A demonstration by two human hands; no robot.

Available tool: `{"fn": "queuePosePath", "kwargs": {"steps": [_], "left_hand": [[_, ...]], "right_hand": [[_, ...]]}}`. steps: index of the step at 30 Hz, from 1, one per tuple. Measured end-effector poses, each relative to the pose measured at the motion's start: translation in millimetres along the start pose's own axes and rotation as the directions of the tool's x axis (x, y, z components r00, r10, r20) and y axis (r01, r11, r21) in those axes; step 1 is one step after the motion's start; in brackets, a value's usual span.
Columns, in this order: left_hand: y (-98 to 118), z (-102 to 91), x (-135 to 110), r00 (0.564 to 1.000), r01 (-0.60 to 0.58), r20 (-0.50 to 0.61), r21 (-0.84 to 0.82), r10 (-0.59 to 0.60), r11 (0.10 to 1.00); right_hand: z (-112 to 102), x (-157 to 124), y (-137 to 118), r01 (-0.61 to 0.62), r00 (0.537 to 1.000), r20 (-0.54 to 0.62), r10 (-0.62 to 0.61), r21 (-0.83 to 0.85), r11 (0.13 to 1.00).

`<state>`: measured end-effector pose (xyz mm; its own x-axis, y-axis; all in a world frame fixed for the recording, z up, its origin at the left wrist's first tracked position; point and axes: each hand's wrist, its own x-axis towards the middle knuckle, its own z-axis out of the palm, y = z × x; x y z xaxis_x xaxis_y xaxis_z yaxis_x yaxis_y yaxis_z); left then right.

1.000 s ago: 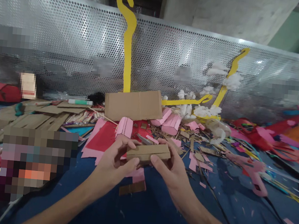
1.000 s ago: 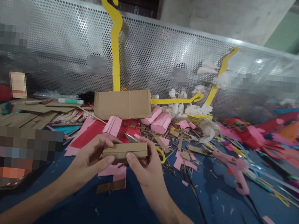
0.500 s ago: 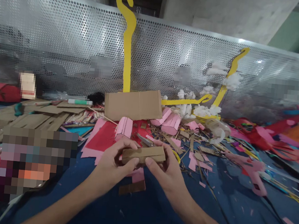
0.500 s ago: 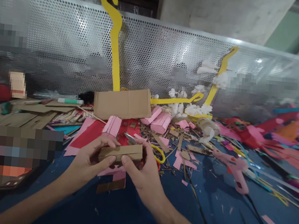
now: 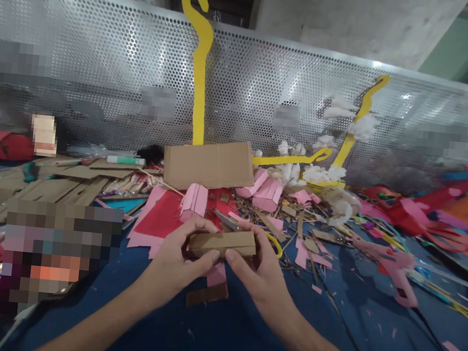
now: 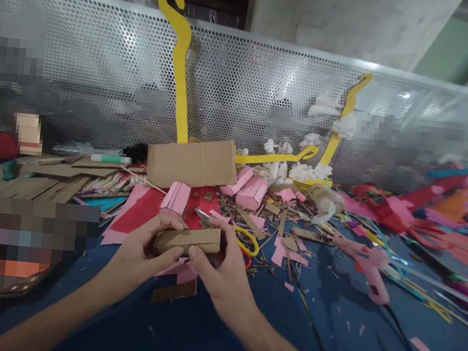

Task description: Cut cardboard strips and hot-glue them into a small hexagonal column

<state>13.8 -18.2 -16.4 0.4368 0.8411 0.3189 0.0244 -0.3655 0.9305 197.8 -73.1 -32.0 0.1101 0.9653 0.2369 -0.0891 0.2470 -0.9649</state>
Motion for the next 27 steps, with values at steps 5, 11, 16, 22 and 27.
{"fn": "queuePosePath", "kwargs": {"steps": [5,11,16,22,27], "left_hand": [[-1.2,-1.5,-2.0,1.0,-0.003,-0.014,0.023,0.003,1.0],[0.2,-2.9,-0.6,0.997,-0.076,-0.003,0.085,0.076,0.994],[0.7,-4.9,-1.9,0.994,-0.106,0.011,0.074,0.105,0.992],[-1.1,-5.7,-3.1,0.996,-0.085,0.02,0.04,0.084,0.996],[-2.4,-6.4,-0.9,0.996,-0.089,0.031,0.04,0.088,0.995]], "right_hand": [[-0.7,-1.9,0.2,-0.005,1.0,0.027,0.005,0.008,1.0],[0.2,-2.5,-3.5,-0.003,0.999,0.052,0.003,0.006,1.0],[-2.3,-1.9,-7.5,0.033,0.997,0.076,-0.032,-0.016,0.999],[-7.9,0.3,-11.6,0.059,0.992,0.114,-0.05,-0.074,0.996],[-10.5,1.5,-12.4,0.032,0.99,0.141,-0.019,-0.094,0.995]]}}
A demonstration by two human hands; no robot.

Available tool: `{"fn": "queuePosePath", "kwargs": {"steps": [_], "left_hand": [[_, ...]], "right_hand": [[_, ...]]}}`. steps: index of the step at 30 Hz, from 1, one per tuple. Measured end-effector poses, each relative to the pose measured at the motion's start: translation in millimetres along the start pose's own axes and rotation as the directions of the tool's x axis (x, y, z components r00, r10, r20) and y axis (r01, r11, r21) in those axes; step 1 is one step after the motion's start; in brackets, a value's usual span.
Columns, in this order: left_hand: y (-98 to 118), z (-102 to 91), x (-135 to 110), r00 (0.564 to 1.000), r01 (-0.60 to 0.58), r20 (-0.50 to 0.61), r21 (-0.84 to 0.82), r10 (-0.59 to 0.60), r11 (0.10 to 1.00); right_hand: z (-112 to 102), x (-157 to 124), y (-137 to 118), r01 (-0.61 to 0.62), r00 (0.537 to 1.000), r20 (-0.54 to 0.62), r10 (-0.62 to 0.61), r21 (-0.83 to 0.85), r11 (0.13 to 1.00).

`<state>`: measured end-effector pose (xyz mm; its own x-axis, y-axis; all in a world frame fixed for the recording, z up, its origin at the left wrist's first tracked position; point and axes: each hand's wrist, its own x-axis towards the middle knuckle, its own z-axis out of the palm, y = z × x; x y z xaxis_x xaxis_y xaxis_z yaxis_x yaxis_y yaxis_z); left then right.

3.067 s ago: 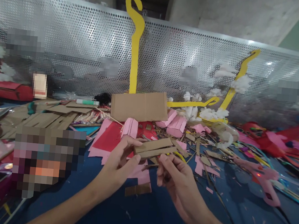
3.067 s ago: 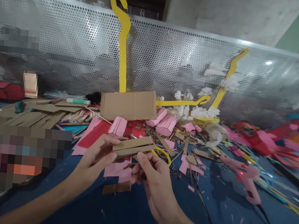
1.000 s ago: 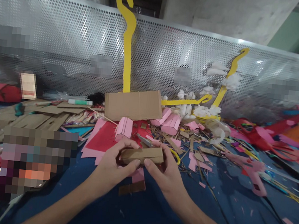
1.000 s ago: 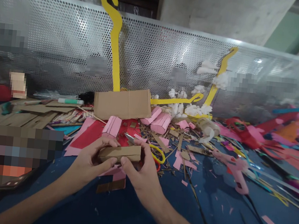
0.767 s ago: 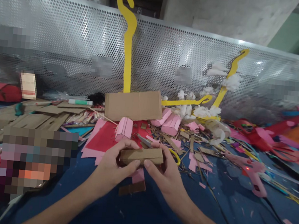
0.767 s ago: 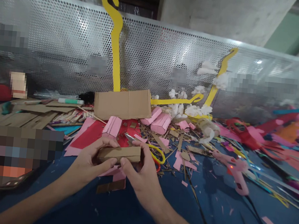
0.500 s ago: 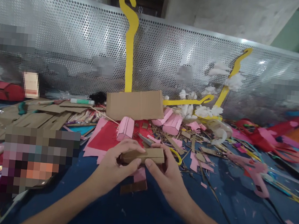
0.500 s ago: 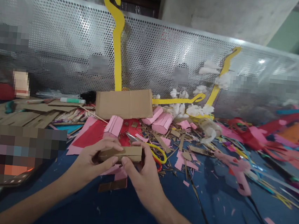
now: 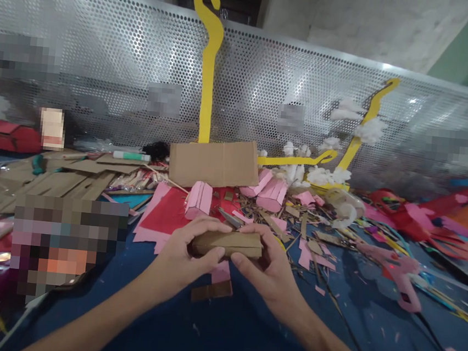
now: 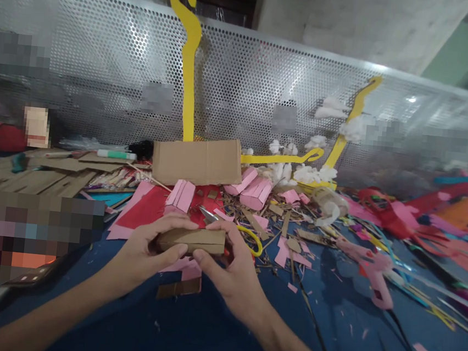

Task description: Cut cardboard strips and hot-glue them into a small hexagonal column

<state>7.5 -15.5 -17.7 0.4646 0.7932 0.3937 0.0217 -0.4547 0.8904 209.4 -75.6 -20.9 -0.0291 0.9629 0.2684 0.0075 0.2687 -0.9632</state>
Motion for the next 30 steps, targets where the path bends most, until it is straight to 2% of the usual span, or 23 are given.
{"fn": "queuePosePath", "kwargs": {"steps": [12,19,24,30], "left_hand": [[1.2,-0.2,0.0,1.0,0.009,0.01,-0.005,-0.009,1.0],[0.2,0.9,-0.9,0.995,0.084,0.055,-0.089,-0.08,0.993],[0.1,0.9,-1.8,0.994,0.108,0.044,-0.096,-0.104,0.989],[0.2,1.1,-1.9,0.991,0.134,0.052,-0.237,-0.125,0.962]], "right_hand": [[-1.2,-0.7,-0.9,0.014,1.0,-0.013,-0.015,-0.025,1.0],[-0.8,0.1,0.2,0.008,0.999,-0.03,-0.009,-0.047,0.999],[0.0,-0.1,-0.5,0.023,0.999,-0.035,-0.025,-0.066,0.998],[-1.7,0.4,4.6,-0.037,0.997,-0.06,0.04,0.056,0.998]]}}
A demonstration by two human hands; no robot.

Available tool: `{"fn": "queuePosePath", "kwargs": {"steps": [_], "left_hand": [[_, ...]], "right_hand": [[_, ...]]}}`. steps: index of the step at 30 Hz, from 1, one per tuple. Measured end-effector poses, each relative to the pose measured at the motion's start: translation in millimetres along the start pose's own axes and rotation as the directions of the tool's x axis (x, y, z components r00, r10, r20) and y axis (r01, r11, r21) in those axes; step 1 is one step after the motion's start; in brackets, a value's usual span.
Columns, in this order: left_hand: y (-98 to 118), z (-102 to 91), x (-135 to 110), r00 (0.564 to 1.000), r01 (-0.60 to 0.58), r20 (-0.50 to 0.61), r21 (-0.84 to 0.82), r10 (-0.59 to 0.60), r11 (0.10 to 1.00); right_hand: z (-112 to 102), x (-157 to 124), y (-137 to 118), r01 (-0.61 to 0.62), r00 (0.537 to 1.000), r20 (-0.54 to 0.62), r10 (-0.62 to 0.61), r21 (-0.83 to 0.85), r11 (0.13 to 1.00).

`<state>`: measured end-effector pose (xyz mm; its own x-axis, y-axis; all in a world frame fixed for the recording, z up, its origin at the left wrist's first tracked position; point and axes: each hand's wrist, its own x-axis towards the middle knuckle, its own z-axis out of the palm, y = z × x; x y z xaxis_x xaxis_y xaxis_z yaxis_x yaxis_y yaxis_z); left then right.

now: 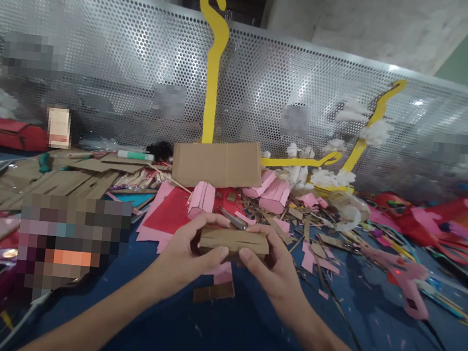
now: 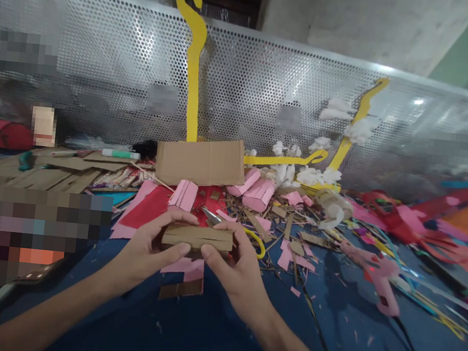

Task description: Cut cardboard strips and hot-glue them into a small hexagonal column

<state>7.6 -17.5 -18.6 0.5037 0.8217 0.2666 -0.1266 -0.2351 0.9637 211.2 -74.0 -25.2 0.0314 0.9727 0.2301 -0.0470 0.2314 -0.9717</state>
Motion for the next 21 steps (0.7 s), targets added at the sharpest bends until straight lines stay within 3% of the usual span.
{"fn": "queuePosePath", "kwargs": {"steps": [8,14,21], "left_hand": [[-3.9,3.2,3.8,0.997,0.006,-0.08,-0.167,-0.02,0.986],[-6.3,1.1,6.9,0.972,0.066,-0.197,-0.287,-0.126,0.956],[-9.5,-0.6,6.0,0.986,0.084,-0.11,-0.323,-0.126,0.943]], "right_hand": [[1.2,0.0,0.8,-0.063,0.998,-0.014,0.066,0.172,0.983],[1.8,0.3,0.7,-0.066,0.996,0.067,0.064,0.03,0.997],[0.5,0.0,7.6,-0.012,0.994,0.109,0.017,-0.043,0.999]]}}
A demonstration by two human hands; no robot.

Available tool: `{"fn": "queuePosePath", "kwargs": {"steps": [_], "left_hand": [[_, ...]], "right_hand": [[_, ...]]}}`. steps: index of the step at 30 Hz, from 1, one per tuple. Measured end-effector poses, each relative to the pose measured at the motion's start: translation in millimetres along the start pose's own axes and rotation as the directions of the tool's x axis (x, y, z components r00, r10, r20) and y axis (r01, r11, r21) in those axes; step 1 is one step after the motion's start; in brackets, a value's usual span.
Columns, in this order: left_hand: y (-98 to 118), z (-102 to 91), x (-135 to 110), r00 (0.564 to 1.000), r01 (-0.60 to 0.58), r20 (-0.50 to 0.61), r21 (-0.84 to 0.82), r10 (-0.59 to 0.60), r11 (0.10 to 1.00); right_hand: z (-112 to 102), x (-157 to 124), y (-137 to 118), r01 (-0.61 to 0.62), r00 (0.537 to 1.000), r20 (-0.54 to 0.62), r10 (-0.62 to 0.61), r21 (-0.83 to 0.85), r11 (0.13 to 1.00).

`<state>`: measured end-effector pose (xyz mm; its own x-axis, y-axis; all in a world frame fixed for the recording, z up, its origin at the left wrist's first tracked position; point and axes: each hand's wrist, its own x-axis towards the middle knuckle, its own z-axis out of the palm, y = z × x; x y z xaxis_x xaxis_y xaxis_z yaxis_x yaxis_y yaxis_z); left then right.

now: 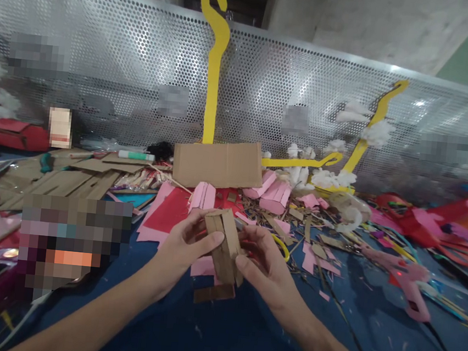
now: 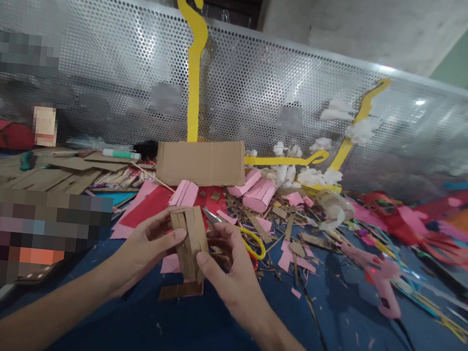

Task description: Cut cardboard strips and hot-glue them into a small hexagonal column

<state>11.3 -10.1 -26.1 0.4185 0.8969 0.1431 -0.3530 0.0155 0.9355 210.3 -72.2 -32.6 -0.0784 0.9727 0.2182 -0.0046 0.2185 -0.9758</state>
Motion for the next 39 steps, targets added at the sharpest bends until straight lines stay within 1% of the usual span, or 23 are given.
{"fn": "queuePosePath", "kwargs": {"steps": [3,7,11,15,17,20,22,25,31,39], "left_hand": [[1.5,2.0,-1.8,0.999,0.022,0.037,-0.002,-0.022,1.0],[3.3,4.6,-2.9,0.996,0.068,0.056,0.009,-0.068,0.998],[3.3,3.9,-2.5,0.993,0.092,0.064,0.045,-0.095,0.995],[3.1,2.1,-3.8,0.985,0.15,0.077,0.041,-0.153,0.988],[3.2,1.9,-4.7,0.984,0.158,0.081,0.04,-0.161,0.987],[2.8,2.1,-5.0,0.986,0.146,0.063,0.081,-0.152,0.986],[2.3,1.9,-4.6,0.992,0.107,0.046,0.141,-0.114,0.984],[1.5,0.4,-3.7,0.996,0.048,0.059,0.213,-0.062,0.976],[3.6,-1.3,-2.6,0.994,0.061,0.074,0.255,-0.083,0.965],[1.9,-2.2,-1.9,0.991,0.089,0.08,0.237,-0.111,0.967]], "right_hand": [[0.6,-1.2,-2.3,-0.005,0.999,0.049,0.004,0.006,1.0],[2.3,-1.3,-5.5,-0.002,0.995,0.104,0.002,-0.003,1.0],[2.0,-0.6,-4.7,-0.019,0.993,0.113,0.021,-0.024,1.0],[2.4,-0.7,-5.3,-0.039,0.994,0.103,0.043,-0.045,0.998],[3.2,-0.6,-6.1,-0.048,0.994,0.094,0.053,-0.051,0.998],[4.4,-0.4,-6.3,-0.061,0.994,0.083,0.066,-0.052,0.997],[5.1,-0.8,-5.7,-0.065,0.994,0.09,0.069,-0.048,0.997],[5.8,-1.5,-5.0,-0.069,0.993,0.091,0.073,-0.049,0.996],[6.5,0.2,-4.2,-0.063,0.995,0.076,0.067,-0.055,0.996],[6.7,-1.3,-5.1,-0.065,0.995,0.068,0.069,-0.065,0.996]]}}
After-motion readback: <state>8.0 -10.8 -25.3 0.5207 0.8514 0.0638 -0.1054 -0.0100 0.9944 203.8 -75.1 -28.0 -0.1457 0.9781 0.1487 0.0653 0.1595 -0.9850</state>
